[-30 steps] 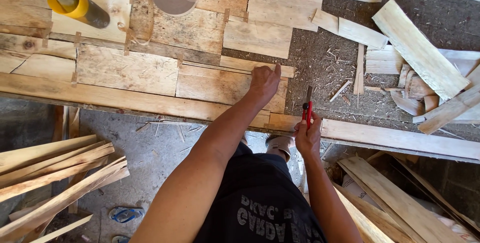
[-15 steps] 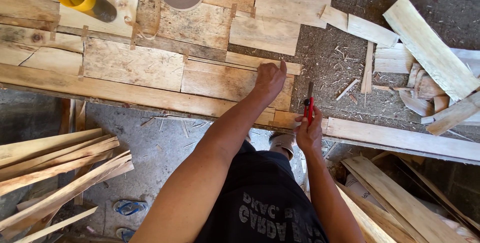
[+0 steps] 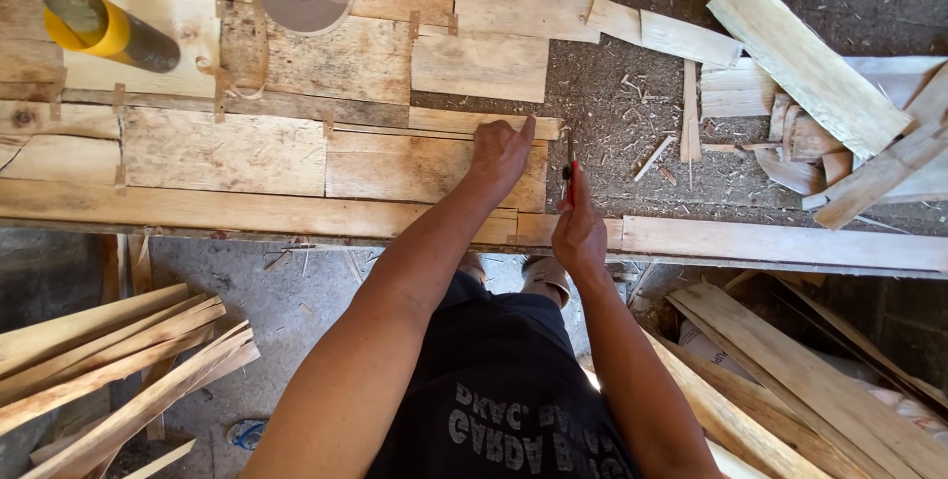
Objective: Cutting and fitting thin wood pieces on a flat surface using a utility knife.
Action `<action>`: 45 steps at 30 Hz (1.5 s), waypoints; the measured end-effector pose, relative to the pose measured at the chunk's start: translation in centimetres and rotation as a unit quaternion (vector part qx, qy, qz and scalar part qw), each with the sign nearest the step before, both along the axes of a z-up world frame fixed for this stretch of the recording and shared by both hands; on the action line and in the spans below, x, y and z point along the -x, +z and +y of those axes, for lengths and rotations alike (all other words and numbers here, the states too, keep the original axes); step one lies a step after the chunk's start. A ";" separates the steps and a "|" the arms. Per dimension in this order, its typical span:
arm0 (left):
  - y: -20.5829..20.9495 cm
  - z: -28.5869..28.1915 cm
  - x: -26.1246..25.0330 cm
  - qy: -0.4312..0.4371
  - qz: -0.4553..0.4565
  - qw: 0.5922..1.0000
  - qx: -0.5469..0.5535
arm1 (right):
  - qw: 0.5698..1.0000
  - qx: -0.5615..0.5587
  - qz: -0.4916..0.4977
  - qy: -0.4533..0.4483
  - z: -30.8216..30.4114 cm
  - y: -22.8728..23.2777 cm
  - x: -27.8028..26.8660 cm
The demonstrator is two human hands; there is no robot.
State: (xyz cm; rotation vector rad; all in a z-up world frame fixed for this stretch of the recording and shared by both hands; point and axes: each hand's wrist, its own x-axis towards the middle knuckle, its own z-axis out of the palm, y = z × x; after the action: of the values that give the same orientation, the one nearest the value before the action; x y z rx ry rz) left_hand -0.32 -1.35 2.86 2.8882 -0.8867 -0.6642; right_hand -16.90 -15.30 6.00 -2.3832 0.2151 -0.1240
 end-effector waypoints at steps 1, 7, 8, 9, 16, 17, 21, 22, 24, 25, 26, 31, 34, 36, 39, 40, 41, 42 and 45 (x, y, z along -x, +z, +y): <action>0.0 -0.2 -0.1 -0.003 0.001 1.000 0.001 | 1.000 0.001 0.001 -0.003 0.0 0.0 -0.5; 3.2 -1.1 -0.3 -0.103 -0.033 0.987 -0.121 | 0.982 0.054 0.176 -0.035 0.1 -0.3 -2.7; 3.3 -1.3 -0.4 -0.109 -0.021 0.986 -0.128 | 0.982 0.067 0.174 -0.029 0.3 -0.3 -3.0; 3.5 -1.4 -0.6 -0.114 -0.008 0.984 -0.136 | 0.981 0.081 0.172 -0.023 0.4 -0.4 -3.2; 2.3 -2.2 -1.3 -0.155 -0.017 0.971 -0.183 | 0.988 0.114 0.106 -0.012 0.3 -1.5 -3.8; 1.7 -2.3 -1.4 -0.150 -0.027 0.972 -0.177 | 0.980 0.107 0.167 -0.024 0.4 -1.1 -4.1; 2.2 -2.5 -1.9 -0.141 0.017 0.976 -0.166 | 0.977 0.105 0.182 -0.033 0.5 -1.1 -4.1; 2.3 -2.5 -1.8 -0.142 0.018 0.976 -0.166 | 0.977 0.105 0.183 -0.034 0.6 -1.1 -4.1; 2.5 -2.5 -1.9 -0.149 0.001 0.974 -0.172 | 0.977 0.129 0.167 -0.020 0.7 -1.2 -4.2; 2.5 -2.5 -2.0 -0.150 0.001 0.974 -0.172 | 0.977 0.129 0.167 -0.021 0.7 -1.3 -4.3; 2.6 -2.5 -2.1 -0.148 0.010 0.974 -0.171 | 0.971 0.125 0.202 -0.033 0.8 -1.4 -4.4; 4.4 -2.4 -2.2 -0.170 0.030 0.964 -0.200 | 0.976 0.138 0.167 -0.031 0.4 -2.8 -4.2; 4.5 -2.5 -2.3 -0.169 0.033 0.964 -0.202 | 0.954 0.128 0.268 -0.040 0.6 -2.4 -4.5; 4.3 -2.5 -2.4 -0.167 0.032 0.965 -0.199 | 0.961 0.131 0.241 -0.040 0.4 -3.1 -4.3; 4.8 -2.5 -2.4 -0.167 0.044 0.966 -0.192 | 0.963 0.120 0.237 -0.045 0.5 -2.8 -4.3; 4.7 -2.5 -2.4 -0.167 0.044 0.966 -0.192 | 0.963 0.120 0.238 -0.045 0.5 -2.9 -4.2; 4.5 -2.5 -2.4 -0.170 0.033 0.966 -0.192 | 0.963 0.117 0.237 -0.045 0.4 -3.0 -4.2; 4.4 -2.5 -2.4 -0.173 0.023 0.965 -0.193 | 0.964 0.115 0.236 -0.045 0.4 -3.0 -4.2; 5.2 -2.6 -2.6 -0.168 0.054 0.964 -0.198 | 0.971 0.122 0.202 -0.036 0.3 -3.5 -3.9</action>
State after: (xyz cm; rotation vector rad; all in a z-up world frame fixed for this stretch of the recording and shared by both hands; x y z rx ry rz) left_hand 2.30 -3.92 8.08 3.0136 -1.3896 -1.1361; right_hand -13.01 -14.99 2.46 -2.6270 0.5033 0.3224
